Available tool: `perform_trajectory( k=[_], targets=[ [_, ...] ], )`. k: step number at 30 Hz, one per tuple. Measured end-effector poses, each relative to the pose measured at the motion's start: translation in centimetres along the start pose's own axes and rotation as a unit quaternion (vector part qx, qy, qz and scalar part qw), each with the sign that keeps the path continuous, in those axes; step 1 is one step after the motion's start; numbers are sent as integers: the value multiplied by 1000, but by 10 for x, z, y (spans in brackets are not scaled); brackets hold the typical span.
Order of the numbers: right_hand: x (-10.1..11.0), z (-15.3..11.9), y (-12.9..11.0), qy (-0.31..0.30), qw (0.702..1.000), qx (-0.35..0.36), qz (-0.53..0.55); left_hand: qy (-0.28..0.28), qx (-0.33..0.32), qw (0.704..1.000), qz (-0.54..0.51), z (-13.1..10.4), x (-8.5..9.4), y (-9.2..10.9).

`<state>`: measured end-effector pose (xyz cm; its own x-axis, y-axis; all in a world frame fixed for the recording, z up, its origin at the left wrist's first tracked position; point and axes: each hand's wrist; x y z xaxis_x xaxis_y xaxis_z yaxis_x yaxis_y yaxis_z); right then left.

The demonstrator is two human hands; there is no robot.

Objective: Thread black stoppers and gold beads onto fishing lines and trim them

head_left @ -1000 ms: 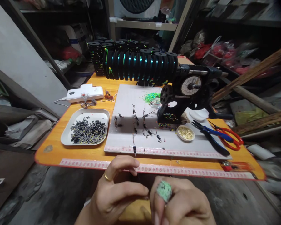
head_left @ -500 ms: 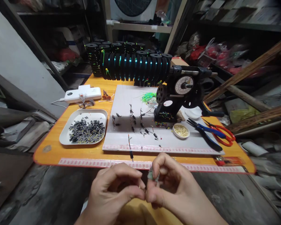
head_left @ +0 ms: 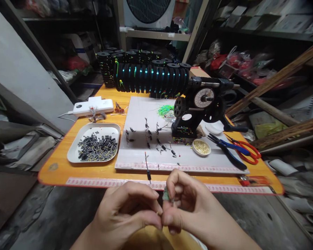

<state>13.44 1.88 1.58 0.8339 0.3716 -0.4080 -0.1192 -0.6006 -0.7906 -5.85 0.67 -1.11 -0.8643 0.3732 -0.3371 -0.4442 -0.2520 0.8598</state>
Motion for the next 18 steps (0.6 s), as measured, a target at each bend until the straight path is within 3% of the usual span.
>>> perform_trajectory(
  k=[11,18],
  targets=[
    [2,4,-1,-16,1000,3,24,-15,-31,999,-19,12,1,0],
    [3,8,-6,-10,1000,-18,17,-90,-52,992,71,12,12,3]
  ],
)
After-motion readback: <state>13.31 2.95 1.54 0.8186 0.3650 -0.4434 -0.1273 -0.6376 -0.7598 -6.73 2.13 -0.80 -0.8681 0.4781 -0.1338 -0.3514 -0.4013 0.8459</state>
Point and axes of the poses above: each hand's wrist, its own z-axis towards the middle knuckle, its own x-axis out of the back of the hand, y = z × x, and after that the axes turned 8 degrees about -x, right-handed
